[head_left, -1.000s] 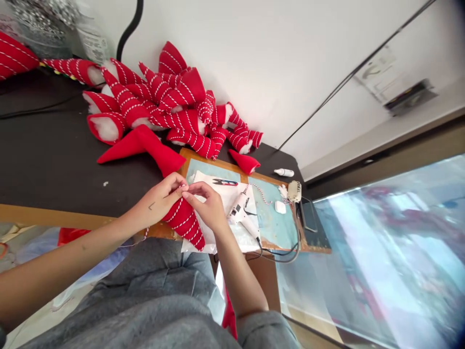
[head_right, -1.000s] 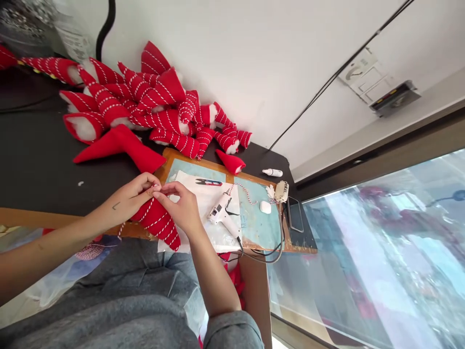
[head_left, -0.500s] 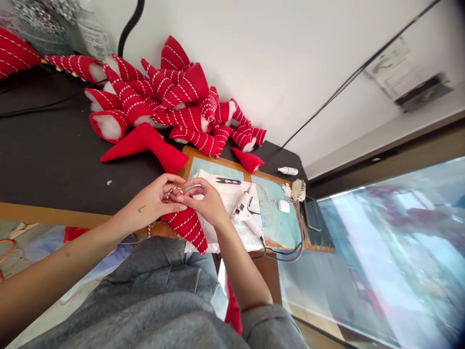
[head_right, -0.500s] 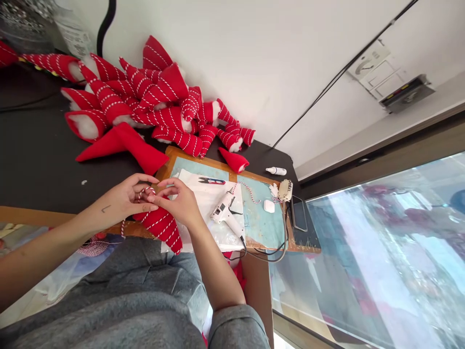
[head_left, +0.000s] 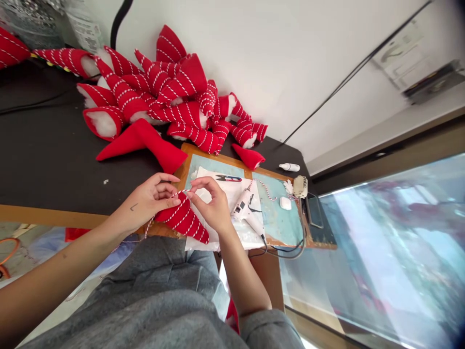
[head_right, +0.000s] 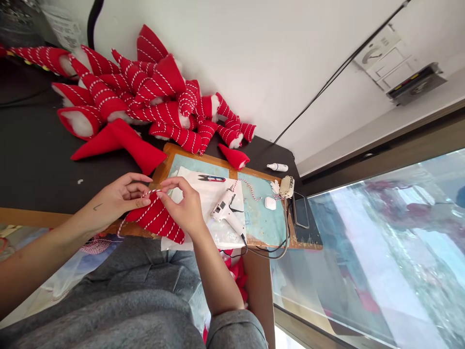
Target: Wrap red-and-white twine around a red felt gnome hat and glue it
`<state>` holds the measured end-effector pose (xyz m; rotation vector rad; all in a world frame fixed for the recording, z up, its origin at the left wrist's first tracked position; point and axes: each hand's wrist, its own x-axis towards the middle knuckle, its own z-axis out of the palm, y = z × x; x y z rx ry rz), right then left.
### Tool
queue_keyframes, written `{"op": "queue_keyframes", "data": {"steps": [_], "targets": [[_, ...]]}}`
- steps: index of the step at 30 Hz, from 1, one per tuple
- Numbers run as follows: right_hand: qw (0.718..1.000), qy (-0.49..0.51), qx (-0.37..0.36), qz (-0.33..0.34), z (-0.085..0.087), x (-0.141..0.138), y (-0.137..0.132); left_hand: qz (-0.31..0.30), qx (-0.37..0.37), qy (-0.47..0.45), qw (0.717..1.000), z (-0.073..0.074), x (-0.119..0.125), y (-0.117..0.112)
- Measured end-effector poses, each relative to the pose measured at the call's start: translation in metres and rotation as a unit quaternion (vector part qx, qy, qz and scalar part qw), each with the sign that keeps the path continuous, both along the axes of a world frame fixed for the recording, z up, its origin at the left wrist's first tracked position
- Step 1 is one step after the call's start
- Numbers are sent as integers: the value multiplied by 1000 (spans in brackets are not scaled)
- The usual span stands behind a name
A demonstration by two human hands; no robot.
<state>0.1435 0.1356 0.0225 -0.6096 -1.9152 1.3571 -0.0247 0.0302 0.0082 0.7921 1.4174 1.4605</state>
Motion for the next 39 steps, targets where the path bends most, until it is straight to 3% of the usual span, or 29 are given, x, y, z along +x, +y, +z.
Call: {"op": "queue_keyframes", "data": {"steps": [5,9,12,14,17,20,22,31,39], "targets": [[993,9,-52,102,-9,-7,9,-59,21,-39,997,-2,-5,-1],[986,6,-103,131,-14,-12,10,-77,27,-42,996,-7,-9,-3],[985,4,-122,120,-17,-9,7,3,57,-74,996,-5,-6,-8],[989,5,-115,98,-17,-5,3,74,102,-98,987,5,-2,-14],[995,7,-87,51,-13,2,-5,99,154,-239,954,28,6,-26],[999,4,-51,7,-11,9,-12,65,184,-421,886,51,14,-39],[1000,-1,-29,-11,-10,12,-15,44,194,-463,864,60,18,-44],[999,-12,6,-31,-11,17,-19,-12,243,-447,861,64,27,-44],[1000,-10,7,-21,-15,16,-19,-14,285,-433,855,60,30,-43]]}}
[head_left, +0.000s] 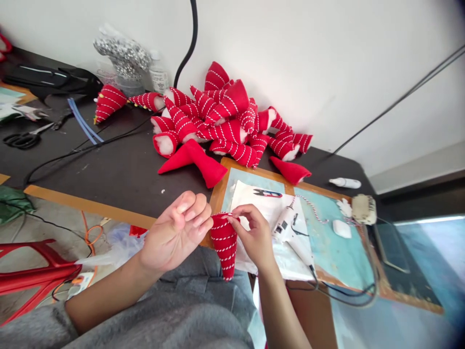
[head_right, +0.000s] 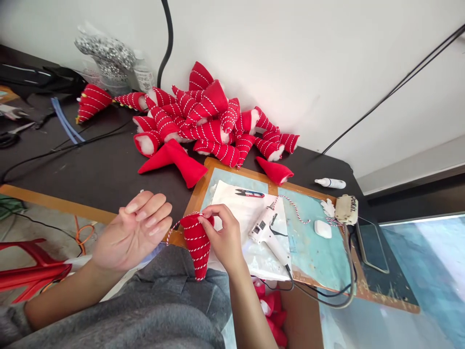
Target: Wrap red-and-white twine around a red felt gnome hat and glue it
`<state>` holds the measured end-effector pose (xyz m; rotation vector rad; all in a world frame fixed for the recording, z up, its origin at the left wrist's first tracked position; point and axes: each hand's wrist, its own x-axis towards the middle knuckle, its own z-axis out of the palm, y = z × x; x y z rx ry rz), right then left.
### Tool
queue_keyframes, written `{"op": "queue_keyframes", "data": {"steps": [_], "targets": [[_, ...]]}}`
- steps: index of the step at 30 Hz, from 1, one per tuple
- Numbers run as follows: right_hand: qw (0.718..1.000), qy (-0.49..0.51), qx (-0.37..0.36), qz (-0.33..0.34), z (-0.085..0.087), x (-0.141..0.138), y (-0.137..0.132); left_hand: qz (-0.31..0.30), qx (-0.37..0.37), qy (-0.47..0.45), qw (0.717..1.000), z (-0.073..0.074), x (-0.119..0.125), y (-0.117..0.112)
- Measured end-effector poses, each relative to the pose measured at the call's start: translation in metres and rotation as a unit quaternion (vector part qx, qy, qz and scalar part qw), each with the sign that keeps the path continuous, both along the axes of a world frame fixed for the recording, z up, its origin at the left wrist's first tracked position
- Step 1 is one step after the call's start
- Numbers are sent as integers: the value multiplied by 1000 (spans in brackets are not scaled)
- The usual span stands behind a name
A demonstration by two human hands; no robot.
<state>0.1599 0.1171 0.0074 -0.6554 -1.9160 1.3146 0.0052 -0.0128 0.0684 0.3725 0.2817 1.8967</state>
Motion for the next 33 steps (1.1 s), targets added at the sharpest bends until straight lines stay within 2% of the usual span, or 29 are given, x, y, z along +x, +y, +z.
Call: {"op": "queue_keyframes", "data": {"steps": [9,17,24,27,29,31,33], "targets": [[1000,0,3,3,-3,-1,2,9,6,7,1000,-2,1,2],[1000,-8,2,-1,-5,-1,2,53,-1,75,996,-3,1,4],[1000,-4,-3,-2,-5,-2,2,3,-19,64,998,-4,1,3],[1000,-2,-7,-1,-5,-3,2,6,-33,91,995,-8,-1,5],[1000,4,-18,-2,-5,-4,2,44,-74,200,976,-15,-6,6],[999,15,-42,-2,-6,-6,2,99,-120,338,928,-26,-14,8],[996,33,-81,-1,-6,-8,3,138,-154,425,881,-38,-21,10]]}}
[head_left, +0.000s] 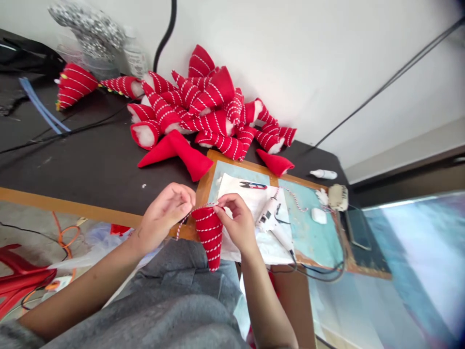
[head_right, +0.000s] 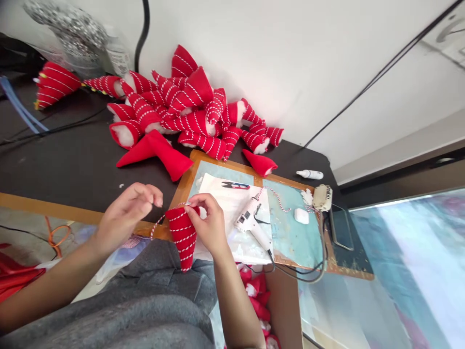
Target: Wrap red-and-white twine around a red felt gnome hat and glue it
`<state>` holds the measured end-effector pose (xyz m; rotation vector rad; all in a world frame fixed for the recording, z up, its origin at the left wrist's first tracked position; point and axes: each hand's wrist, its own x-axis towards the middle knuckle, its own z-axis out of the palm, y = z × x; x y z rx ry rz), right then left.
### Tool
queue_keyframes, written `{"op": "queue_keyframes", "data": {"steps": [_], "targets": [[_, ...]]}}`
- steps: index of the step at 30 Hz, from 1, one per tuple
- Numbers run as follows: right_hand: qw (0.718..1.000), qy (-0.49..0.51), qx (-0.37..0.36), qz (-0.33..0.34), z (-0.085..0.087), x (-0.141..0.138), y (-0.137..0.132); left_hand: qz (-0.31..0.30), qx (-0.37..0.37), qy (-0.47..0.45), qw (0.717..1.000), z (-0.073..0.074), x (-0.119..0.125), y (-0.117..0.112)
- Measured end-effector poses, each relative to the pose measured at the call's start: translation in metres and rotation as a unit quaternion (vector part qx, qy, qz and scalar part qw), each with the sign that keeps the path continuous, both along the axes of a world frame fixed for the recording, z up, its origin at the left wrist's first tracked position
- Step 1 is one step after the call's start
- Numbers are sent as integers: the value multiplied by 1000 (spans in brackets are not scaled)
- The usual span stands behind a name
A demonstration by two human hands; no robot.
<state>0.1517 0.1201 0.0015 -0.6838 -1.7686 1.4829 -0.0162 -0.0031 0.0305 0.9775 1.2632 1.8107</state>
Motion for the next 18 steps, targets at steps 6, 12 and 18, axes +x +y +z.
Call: {"op": "queue_keyframes", "data": {"steps": [6,12,18], "targets": [[992,30,-117,25,0,-7,2,39,-144,296,943,-21,-2,12],[990,36,-136,4,2,-6,0,-33,-203,233,950,-13,8,22],[990,34,-136,-11,-1,-7,1,-15,-236,183,954,-13,8,24]]}}
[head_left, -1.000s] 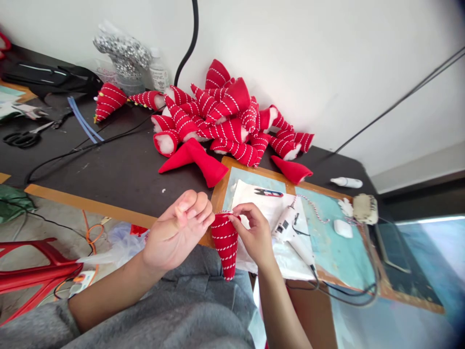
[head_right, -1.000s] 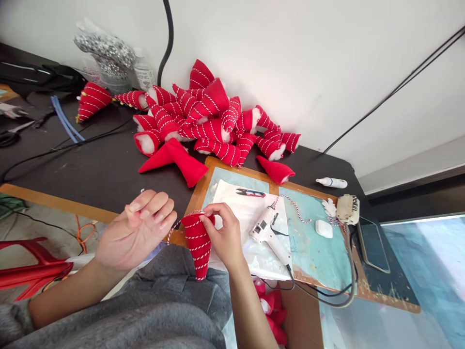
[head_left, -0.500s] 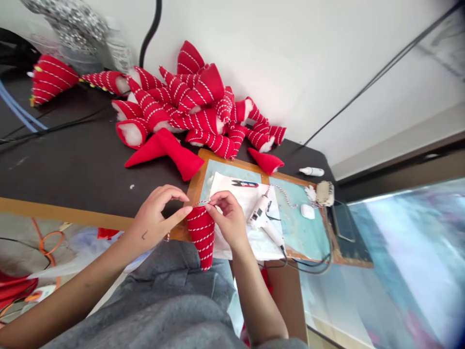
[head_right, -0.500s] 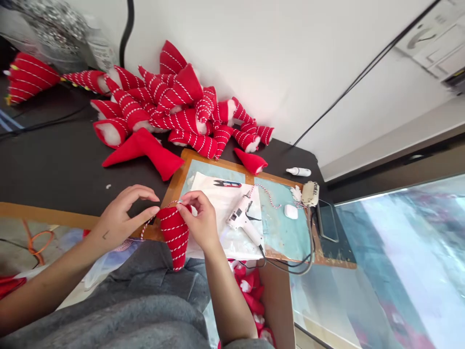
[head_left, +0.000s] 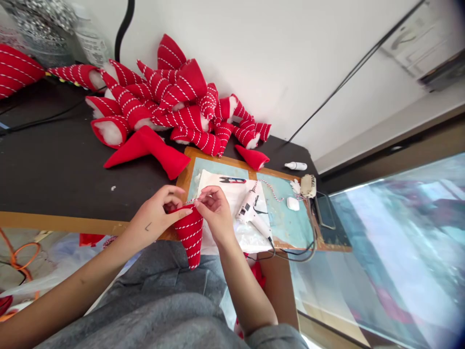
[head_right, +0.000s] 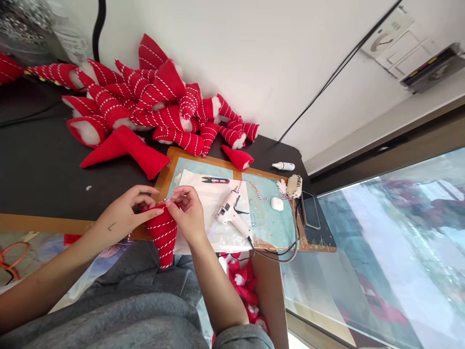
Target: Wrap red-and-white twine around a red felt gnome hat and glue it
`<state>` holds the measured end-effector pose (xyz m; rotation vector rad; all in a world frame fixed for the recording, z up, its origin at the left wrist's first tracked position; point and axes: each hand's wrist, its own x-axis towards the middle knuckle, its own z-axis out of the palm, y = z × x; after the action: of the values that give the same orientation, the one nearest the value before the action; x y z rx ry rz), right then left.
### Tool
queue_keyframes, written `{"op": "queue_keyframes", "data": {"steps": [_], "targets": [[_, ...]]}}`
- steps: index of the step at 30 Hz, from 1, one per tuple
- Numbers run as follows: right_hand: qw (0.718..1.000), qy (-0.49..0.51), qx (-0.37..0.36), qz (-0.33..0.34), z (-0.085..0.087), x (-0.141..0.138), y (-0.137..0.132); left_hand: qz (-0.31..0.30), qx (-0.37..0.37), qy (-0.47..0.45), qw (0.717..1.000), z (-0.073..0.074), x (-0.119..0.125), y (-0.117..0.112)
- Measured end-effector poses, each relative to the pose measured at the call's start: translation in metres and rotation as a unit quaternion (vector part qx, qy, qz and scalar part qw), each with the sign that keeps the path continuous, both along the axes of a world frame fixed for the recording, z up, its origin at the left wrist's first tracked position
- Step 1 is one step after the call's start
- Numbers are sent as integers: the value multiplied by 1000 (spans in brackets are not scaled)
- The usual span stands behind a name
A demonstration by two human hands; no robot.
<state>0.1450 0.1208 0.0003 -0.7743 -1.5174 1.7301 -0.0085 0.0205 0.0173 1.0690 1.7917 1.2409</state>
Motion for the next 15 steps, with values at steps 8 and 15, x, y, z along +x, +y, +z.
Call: {"op": "queue_keyframes", "data": {"steps": [8,15], "targets": [[999,23,17,-15,-8,-5,-3,-43,0,57,997,7,3,2],[876,-266,401,-40,13,37,40,-76,-10,25,997,12,-9,1]]}}
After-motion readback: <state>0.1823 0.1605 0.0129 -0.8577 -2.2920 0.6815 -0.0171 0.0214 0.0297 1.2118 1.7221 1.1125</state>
